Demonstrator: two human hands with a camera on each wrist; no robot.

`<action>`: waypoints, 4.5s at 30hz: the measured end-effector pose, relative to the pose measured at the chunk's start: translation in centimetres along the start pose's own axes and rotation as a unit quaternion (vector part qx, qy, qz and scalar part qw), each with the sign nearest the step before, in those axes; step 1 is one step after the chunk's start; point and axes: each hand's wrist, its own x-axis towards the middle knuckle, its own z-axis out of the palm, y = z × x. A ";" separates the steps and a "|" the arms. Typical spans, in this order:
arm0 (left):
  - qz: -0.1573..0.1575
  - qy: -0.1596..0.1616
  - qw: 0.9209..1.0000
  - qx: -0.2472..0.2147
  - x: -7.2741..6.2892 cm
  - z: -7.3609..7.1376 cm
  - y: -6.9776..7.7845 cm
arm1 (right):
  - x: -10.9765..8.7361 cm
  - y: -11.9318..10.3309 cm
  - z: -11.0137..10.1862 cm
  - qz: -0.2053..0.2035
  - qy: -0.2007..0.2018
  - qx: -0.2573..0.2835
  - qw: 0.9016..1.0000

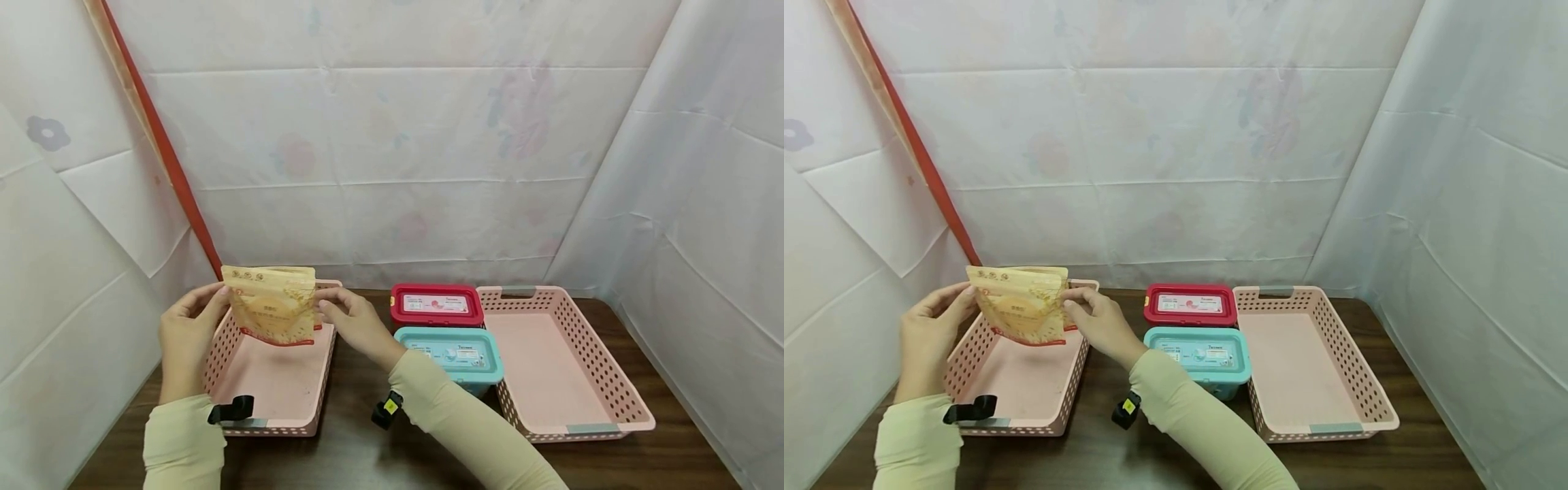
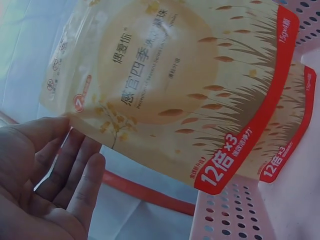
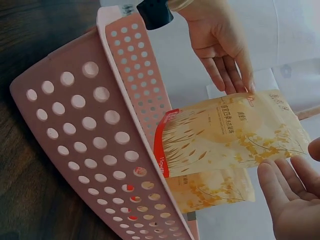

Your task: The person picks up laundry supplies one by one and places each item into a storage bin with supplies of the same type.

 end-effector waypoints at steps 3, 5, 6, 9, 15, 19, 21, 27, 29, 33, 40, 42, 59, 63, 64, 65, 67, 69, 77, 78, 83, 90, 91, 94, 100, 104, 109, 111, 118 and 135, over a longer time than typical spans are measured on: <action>-0.005 -0.004 1.000 0.015 0.3 -0.2 -0.1 | 0.1 0.1 0.1 0.006 -0.008 -0.010 1.000; -0.014 -0.007 1.000 0.025 0.4 -0.4 -0.1 | 0.2 0.3 0.2 0.011 -0.009 -0.019 1.000; -0.020 -0.008 0.999 0.032 0.4 -0.5 -0.2 | 0.2 0.3 0.3 0.014 -0.009 -0.024 1.000; -0.040 -0.013 0.997 0.070 0.5 -0.7 -0.3 | 0.3 0.6 0.6 0.026 -0.005 -0.038 0.999; -0.048 -0.010 0.992 0.113 0.6 -0.8 -0.8 | 0.4 1.5 1.1 0.051 0.001 -0.039 0.998; -0.033 -0.005 0.990 0.137 0.6 -0.8 -1.0 | 0.5 1.8 1.3 0.050 -0.009 -0.040 0.998; -0.024 -0.005 0.988 0.153 0.6 -0.8 -1.2 | 0.5 2.0 1.4 0.050 -0.009 -0.045 0.998; -0.013 -0.016 0.981 0.195 0.6 -0.8 -1.7 | 0.5 2.5 1.9 0.074 -0.006 -0.042 0.996; -0.022 -0.024 0.979 0.203 0.6 -0.9 -1.8 | 0.5 2.7 2.1 0.085 -0.007 -0.042 0.996; -0.038 -0.036 0.975 0.214 0.6 -1.0 -2.0 | 0.5 2.9 2.3 0.095 -0.008 -0.043 0.994; -0.027 -0.066 0.970 0.234 0.5 -1.0 -2.1 | 0.6 3.1 2.6 0.103 -0.006 -0.041 0.994; -0.026 -0.079 0.968 0.239 0.5 -1.1 -2.1 | 0.7 3.1 2.7 0.105 -0.005 -0.047 0.993; -0.010 -0.116 0.952 0.283 0.6 -1.4 -2.2 | 1.1 3.3 2.9 0.106 0.000 -0.061 0.993; -0.005 -0.121 0.951 0.283 0.6 -1.5 -2.2 | 1.1 3.3 2.9 0.112 0.007 -0.061 0.992; -0.004 -0.122 0.951 0.283 0.6 -1.5 -2.3 | 1.0 3.3 2.9 0.113 0.008 -0.060 0.992; -0.003 -0.123 0.951 0.282 0.6 -1.5 -2.3 | 1.0 3.3 2.9 0.113 0.010 -0.060 0.992; -0.002 -0.125 0.951 0.281 0.6 -1.5 -2.3 | 1.0 3.2 3.0 0.115 0.012 -0.061 0.991; -0.004 -0.127 0.951 0.281 0.6 -1.5 -2.3 | 1.0 3.2 3.0 0.116 0.014 -0.065 0.991; -0.015 -0.133 0.953 0.273 0.4 -1.4 -2.1 | 1.1 3.2 3.0 0.111 0.024 -0.091 0.989; -0.018 -0.135 0.953 0.270 0.4 -1.5 -2.1 | 1.1 3.2 3.0 0.112 0.025 -0.093 0.989; -0.028 -0.146 0.953 0.265 0.3 -1.4 -1.8 | 1.1 3.2 2.9 0.110 0.031 -0.101 0.988; -0.034 -0.156 0.951 0.264 0.4 -1.3 -1.7 | 1.2 3.1 2.8 0.104 0.036 -0.109 0.988; -0.035 -0.158 0.951 0.264 0.4 -1.3 -1.7 | 1.2 3.1 2.7 0.103 0.035 -0.110 0.988; -0.036 -0.163 0.949 0.269 0.4 -1.4 -1.8 | 1.2 3.1 2.6 0.097 0.031 -0.110 0.989; -0.031 -0.169 0.946 0.276 0.3 -1.4 -1.8 | 1.2 3.1 2.5 0.097 0.033 -0.108 0.989; -0.028 -0.171 0.946 0.273 0.2 -1.5 -1.6 | 1.2 3.0 2.4 0.095 0.039 -0.099 0.990; -0.014 -0.170 0.947 0.272 0.1 -1.6 -1.2 | 1.2 2.7 2.3 0.090 0.045 -0.095 0.990; -0.003 -0.166 0.948 0.271 0.0 -1.6 -1.1 | 1.2 2.6 2.2 0.089 0.044 -0.094 0.991; 0.020 -0.144 0.954 0.261 -0.4 -1.8 0.0 | 0.7 1.8 1.6 0.073 0.036 -0.084 0.993; 0.054 -0.109 0.952 0.282 -1.4 -1.8 1.8 | 0.1 0.6 0.9 0.039 0.026 -0.081 0.996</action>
